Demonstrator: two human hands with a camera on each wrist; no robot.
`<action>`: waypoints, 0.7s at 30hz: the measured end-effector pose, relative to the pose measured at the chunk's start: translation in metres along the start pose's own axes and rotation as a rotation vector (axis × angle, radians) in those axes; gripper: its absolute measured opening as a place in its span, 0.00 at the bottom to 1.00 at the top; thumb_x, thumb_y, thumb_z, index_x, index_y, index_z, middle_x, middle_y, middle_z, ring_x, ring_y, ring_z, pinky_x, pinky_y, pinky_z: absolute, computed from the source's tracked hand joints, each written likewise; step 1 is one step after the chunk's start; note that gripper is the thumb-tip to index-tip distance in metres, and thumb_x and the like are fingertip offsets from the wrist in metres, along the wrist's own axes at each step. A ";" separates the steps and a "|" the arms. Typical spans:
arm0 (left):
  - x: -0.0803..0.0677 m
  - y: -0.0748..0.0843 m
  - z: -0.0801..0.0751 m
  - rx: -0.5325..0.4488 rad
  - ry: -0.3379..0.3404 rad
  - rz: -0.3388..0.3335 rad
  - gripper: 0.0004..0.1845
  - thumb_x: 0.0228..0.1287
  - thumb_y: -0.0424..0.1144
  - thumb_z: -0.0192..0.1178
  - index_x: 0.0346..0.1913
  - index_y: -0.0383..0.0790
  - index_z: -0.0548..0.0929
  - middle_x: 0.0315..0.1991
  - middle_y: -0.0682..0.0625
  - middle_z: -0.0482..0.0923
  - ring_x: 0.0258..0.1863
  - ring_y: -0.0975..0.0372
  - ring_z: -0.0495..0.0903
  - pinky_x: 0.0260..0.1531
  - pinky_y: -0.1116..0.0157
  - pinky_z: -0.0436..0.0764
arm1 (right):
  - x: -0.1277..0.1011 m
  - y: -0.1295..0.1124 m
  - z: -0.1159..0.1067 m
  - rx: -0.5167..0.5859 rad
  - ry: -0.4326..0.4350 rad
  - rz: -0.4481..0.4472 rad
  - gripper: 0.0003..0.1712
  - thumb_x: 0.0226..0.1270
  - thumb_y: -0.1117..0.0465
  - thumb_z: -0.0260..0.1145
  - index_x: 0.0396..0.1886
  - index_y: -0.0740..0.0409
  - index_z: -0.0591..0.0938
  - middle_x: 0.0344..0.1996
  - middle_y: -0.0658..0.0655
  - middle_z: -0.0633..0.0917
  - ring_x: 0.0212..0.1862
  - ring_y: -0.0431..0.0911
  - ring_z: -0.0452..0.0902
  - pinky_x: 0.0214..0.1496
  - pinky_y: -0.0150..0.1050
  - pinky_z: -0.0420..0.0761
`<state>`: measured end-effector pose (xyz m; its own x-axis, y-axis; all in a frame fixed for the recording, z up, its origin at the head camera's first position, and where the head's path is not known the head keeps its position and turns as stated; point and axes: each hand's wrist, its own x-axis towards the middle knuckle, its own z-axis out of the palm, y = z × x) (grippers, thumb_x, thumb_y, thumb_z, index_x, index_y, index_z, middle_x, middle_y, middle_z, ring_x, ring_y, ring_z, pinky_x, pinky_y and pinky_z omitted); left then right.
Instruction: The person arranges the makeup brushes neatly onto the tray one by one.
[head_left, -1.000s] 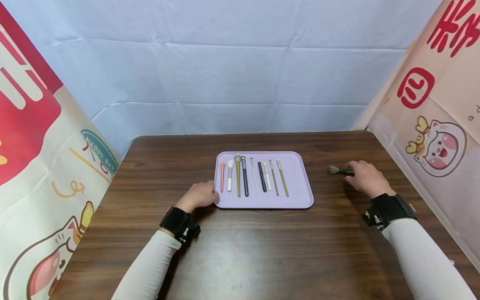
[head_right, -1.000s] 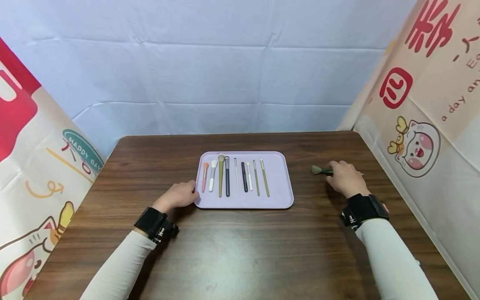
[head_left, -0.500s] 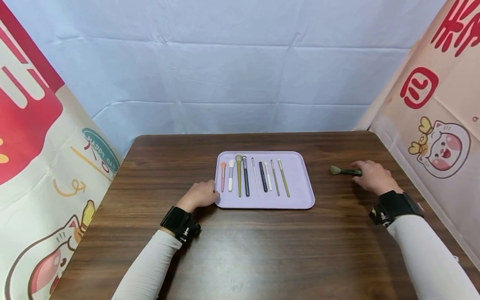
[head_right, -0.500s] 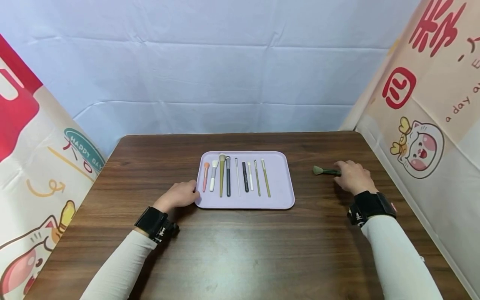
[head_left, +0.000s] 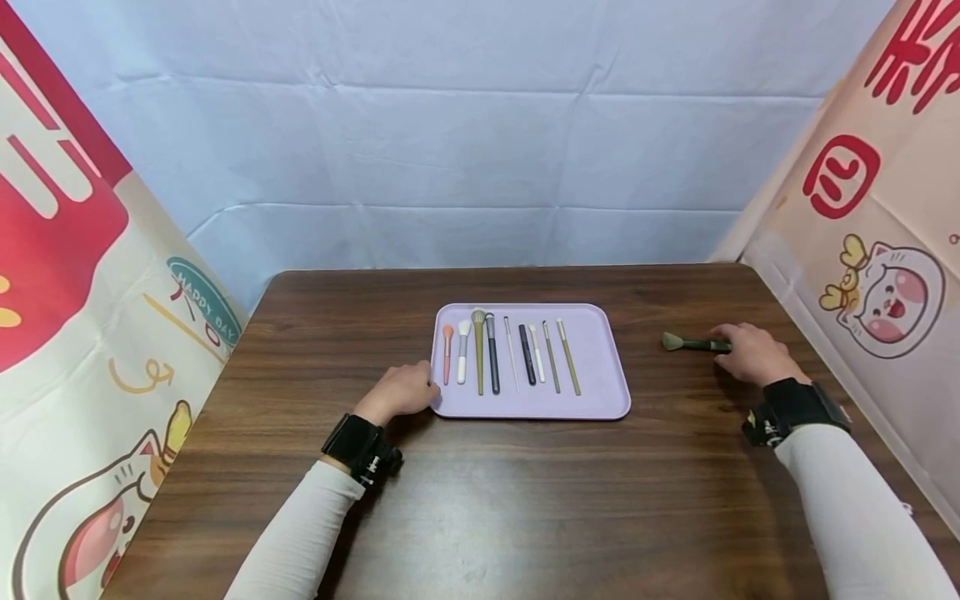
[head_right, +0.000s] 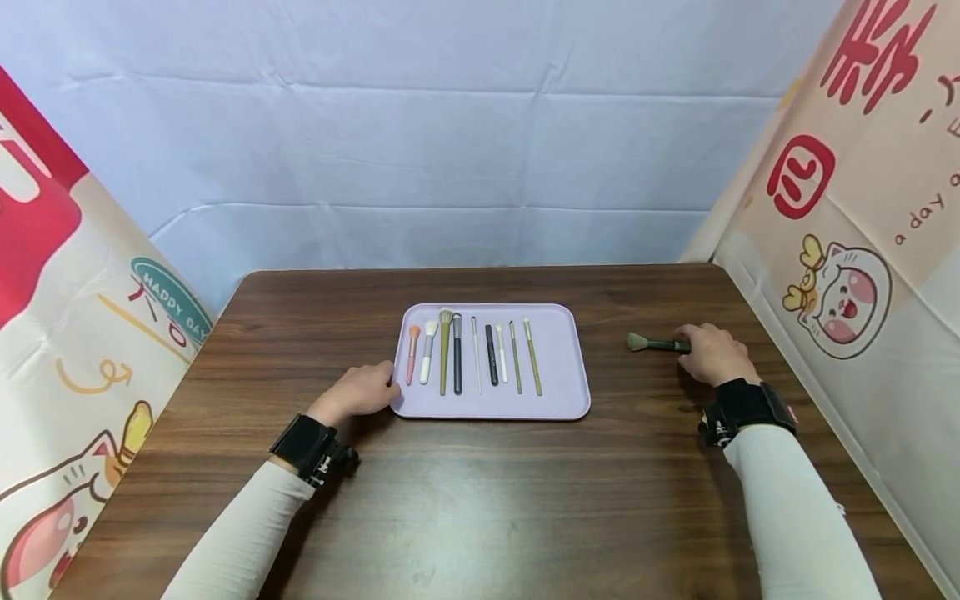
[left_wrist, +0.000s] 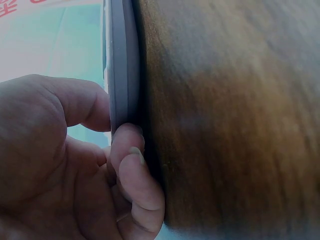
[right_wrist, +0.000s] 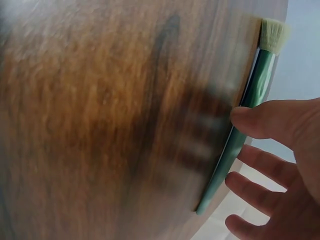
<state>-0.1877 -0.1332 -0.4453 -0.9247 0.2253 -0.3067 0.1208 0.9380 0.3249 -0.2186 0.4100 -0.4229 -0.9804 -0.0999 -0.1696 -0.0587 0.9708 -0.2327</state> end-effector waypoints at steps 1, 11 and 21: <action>0.000 0.000 0.000 0.000 0.001 0.000 0.18 0.68 0.41 0.53 0.53 0.30 0.77 0.37 0.44 0.78 0.33 0.52 0.76 0.37 0.58 0.75 | 0.001 0.000 0.000 0.002 -0.001 -0.002 0.27 0.69 0.66 0.63 0.65 0.72 0.70 0.56 0.80 0.71 0.57 0.76 0.67 0.50 0.72 0.69; 0.001 0.000 0.000 0.011 0.008 0.000 0.19 0.67 0.41 0.53 0.53 0.30 0.78 0.40 0.43 0.80 0.34 0.52 0.76 0.39 0.57 0.76 | 0.003 0.003 0.002 0.021 0.006 -0.032 0.25 0.68 0.70 0.59 0.63 0.72 0.72 0.56 0.80 0.71 0.57 0.77 0.67 0.51 0.72 0.69; 0.001 0.000 0.000 0.016 0.004 -0.001 0.19 0.67 0.41 0.53 0.53 0.30 0.77 0.41 0.42 0.80 0.34 0.52 0.76 0.39 0.56 0.76 | 0.009 0.007 0.010 0.004 0.091 -0.112 0.15 0.66 0.74 0.60 0.51 0.74 0.78 0.48 0.78 0.77 0.51 0.72 0.73 0.52 0.68 0.72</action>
<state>-0.1882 -0.1330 -0.4457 -0.9263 0.2236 -0.3034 0.1259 0.9423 0.3103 -0.2261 0.4136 -0.4351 -0.9809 -0.1867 -0.0549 -0.1676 0.9538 -0.2492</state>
